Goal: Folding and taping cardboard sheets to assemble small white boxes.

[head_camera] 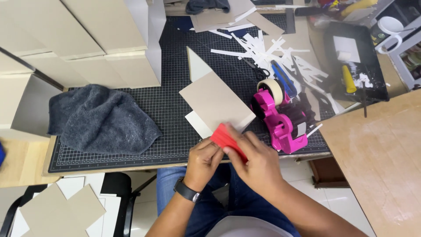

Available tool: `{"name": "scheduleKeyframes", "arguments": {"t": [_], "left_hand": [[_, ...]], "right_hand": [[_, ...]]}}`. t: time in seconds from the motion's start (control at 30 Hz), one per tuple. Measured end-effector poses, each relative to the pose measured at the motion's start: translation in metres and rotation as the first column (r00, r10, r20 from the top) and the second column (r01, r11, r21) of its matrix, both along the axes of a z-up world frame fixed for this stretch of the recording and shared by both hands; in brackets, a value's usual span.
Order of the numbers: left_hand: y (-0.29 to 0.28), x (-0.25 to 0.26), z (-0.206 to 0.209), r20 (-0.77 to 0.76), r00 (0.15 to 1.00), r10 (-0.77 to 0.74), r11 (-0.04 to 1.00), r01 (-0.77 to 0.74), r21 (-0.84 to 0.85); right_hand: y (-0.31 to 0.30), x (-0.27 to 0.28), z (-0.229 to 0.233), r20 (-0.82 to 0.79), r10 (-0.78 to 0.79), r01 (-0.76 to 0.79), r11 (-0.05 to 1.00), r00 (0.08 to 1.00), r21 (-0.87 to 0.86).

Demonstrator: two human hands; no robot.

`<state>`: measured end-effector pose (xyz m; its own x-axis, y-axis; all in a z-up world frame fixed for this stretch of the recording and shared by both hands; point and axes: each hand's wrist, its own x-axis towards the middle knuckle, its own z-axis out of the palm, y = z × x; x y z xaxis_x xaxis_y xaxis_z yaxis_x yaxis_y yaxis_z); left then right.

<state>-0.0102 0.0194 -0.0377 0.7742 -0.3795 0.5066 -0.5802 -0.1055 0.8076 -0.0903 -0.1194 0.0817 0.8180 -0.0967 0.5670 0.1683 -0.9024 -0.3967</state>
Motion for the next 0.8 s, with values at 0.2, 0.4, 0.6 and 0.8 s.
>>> {"name": "scheduleKeyframes", "arguments": {"t": [0.2, 0.4, 0.6, 0.8], "left_hand": [[-0.004, -0.004, 0.057, 0.043, 0.999, 0.034, 0.998, -0.032, -0.051], [-0.002, -0.003, 0.027, 0.033, 0.998, 0.05, 0.999, -0.049, -0.02], [-0.002, -0.004, 0.043, 0.04, 0.998, 0.048, 0.998, -0.046, -0.035], [0.005, -0.004, 0.057, 0.115, 0.99, -0.086, 0.996, 0.087, -0.005]], "right_hand": [[-0.03, 0.005, 0.021, 0.027, -0.051, 0.047, 0.99, 0.998, 0.133], [-0.05, 0.014, -0.014, -0.016, -0.122, 0.122, 0.992, 0.992, -0.015], [-0.074, 0.02, 0.012, 0.039, -0.189, 0.188, 0.982, 0.981, 0.02], [-0.076, 0.017, -0.011, -0.171, -0.21, 0.212, 0.977, 0.962, -0.008]]}}
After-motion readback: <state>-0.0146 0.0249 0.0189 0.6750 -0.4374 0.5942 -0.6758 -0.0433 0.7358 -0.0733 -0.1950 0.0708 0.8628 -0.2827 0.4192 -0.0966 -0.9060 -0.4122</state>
